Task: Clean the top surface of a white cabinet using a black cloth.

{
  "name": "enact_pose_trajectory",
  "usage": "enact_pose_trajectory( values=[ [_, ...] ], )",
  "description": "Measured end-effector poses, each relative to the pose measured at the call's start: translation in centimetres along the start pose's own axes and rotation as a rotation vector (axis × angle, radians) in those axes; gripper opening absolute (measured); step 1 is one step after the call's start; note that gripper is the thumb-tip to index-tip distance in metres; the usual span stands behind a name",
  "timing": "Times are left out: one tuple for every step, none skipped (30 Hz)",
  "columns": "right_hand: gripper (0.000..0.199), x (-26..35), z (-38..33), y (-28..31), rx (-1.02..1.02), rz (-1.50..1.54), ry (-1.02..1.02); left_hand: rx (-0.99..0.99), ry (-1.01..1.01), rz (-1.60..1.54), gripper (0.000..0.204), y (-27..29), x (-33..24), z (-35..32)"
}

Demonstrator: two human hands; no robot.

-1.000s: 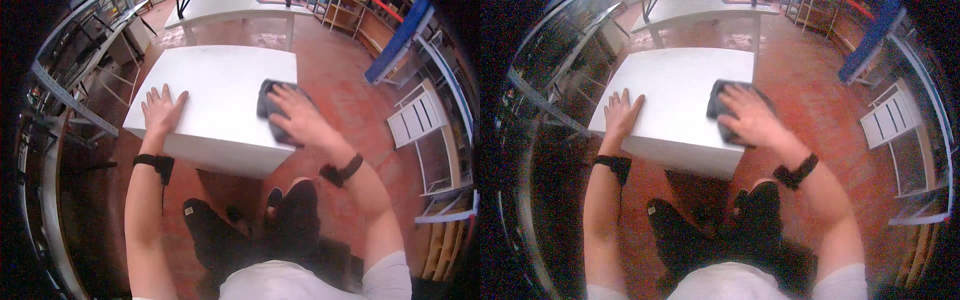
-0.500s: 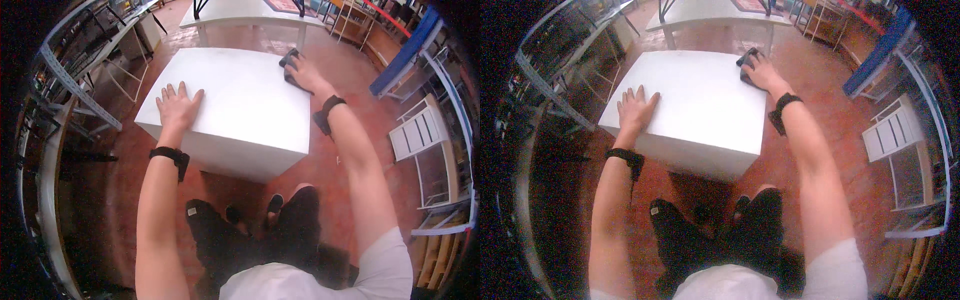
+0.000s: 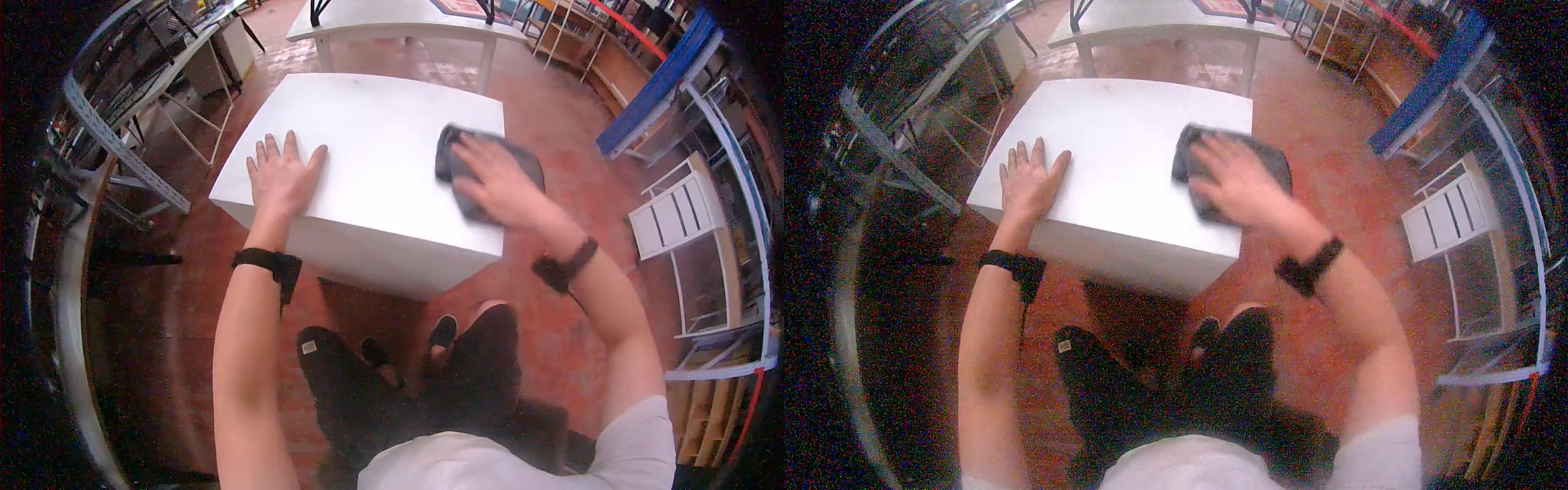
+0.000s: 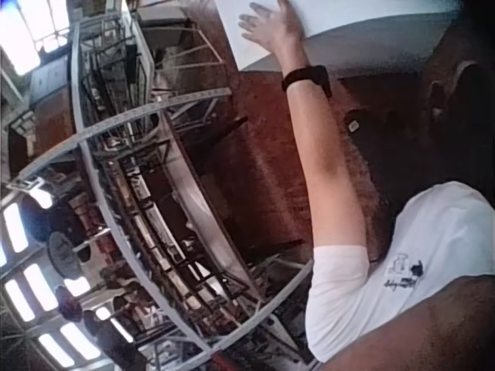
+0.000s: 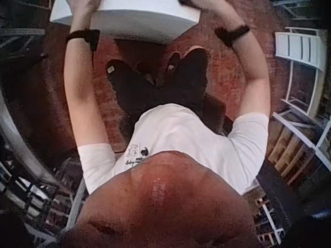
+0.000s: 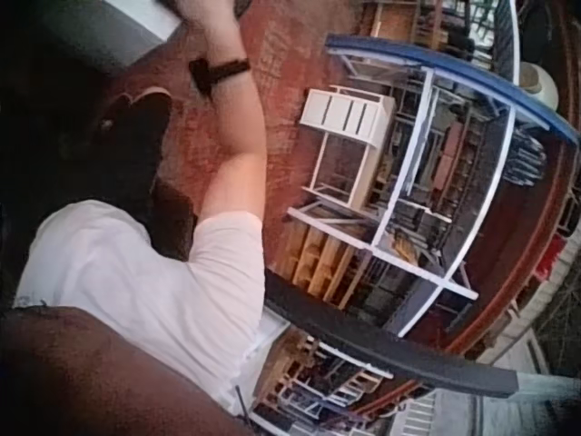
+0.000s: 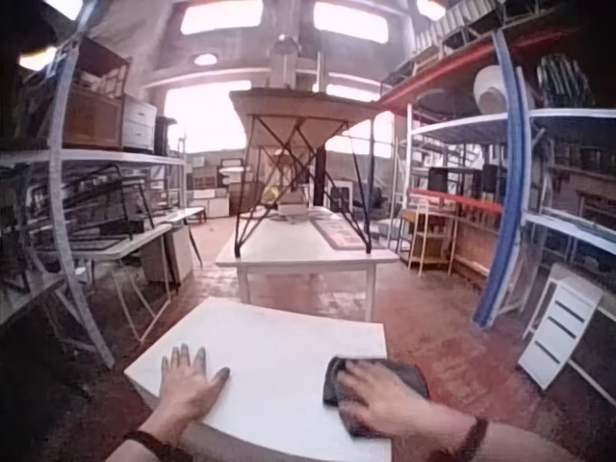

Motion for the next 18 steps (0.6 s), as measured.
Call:
enact_pose_trajectory(
  values=[
    [0.061, -2.5, 1.2, -0.3, -0.069, -0.026, -0.028, 0.005, -0.004, 0.004, 0.087, 0.0, -0.2, 0.0],
    [0.057, -3.8, 3.0, -0.6, -0.055, -0.144, -0.002, 0.005, 0.006, 0.015, 0.087, 0.1, 0.3, 0.1],
    [0.054, -7.1, 4.3, -0.9, -0.087, -0.144, -0.066, 0.004, 0.003, 0.015, 0.087, 0.4, 0.1, 0.1],
    [0.058, -9.2, 5.9, -1.1, -0.068, -0.139, -0.153, 0.006, 0.007, 0.018, 0.086, 0.3, 0.4, 0.1],
    [0.064, -11.5, 7.0, -1.1, -0.045, -0.142, -0.246, 0.01, 0.004, 0.015, 0.086, 0.1, 0.2, 0.1],
    [0.067, -13.7, 7.8, -1.2, -0.019, -0.123, -0.287, 0.01, 0.0, 0.005, 0.086, 0.0, -0.2, 0.2],
    [0.071, -14.9, 8.6, -1.6, 0.004, -0.096, -0.317, -0.022, -0.006, 0.003, 0.085, 0.0, 0.0, 0.3],
    [0.072, -15.2, 9.1, -1.8, -0.004, -0.069, -0.346, -0.056, -0.011, -0.001, 0.084, 0.2, 0.2, 0.3],
    [0.072, -15.5, 9.4, -1.9, -0.011, -0.043, -0.377, -0.091, -0.018, -0.006, 0.083, 0.4, 0.3, 0.3],
    [0.073, -15.9, 9.6, -1.9, -0.019, -0.019, -0.411, -0.085, -0.005, -0.006, 0.082, 0.4, 0.4, 0.4],
    [0.073, -16.5, 9.2, -2.4, -0.011, -0.068, -0.408, -0.074, 0.0, -0.011, 0.081, 0.2, 0.0, 0.5],
    [0.073, -16.9, 8.8, -2.6, -0.001, -0.122, -0.406, -0.062, 0.002, -0.019, 0.08, 0.1, -0.6, 0.5],
    [0.073, -17.6, 8.1, -2.3, 0.009, -0.179, -0.408, -0.069, -0.014, -0.042, 0.08, 0.2, -1.4, 0.4],
    [0.073, -15.2, 8.6, -2.6, -0.004, -0.119, -0.408, -0.073, 0.004, -0.03, 0.079, 0.1, 0.0, 0.4],
    [0.073, -13.8, 7.9, -2.1, -0.003, -0.139, -0.359, -0.077, 0.008, -0.037, 0.078, 0.1, 0.2, 0.2],
    [0.072, -12.8, 6.9, -1.8, -0.001, -0.162, -0.316, -0.088, -0.006, -0.058, 0.078, 0.2, 0.0, 0.0],
    [0.072, -11.3, 6.0, -1.8, 0.0, -0.176, -0.269, -0.101, -0.016, -0.071, 0.078, 0.2, 0.1, -0.1],
    [0.072, -9.4, 5.0, -1.9, -0.008, -0.143, -0.242, -0.115, -0.027, -0.086, 0.077, 0.4, 0.2, 0.0]
  ],
)
Point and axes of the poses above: each hand's wrist, its own z-axis towards the middle knuckle, its own y-axis out of the back of the hand, x = y × z, the point moved 7 cm from there along z, towards the middle knuckle, and after that the axes turned 9 degrees about y, right-handed, at the moved point
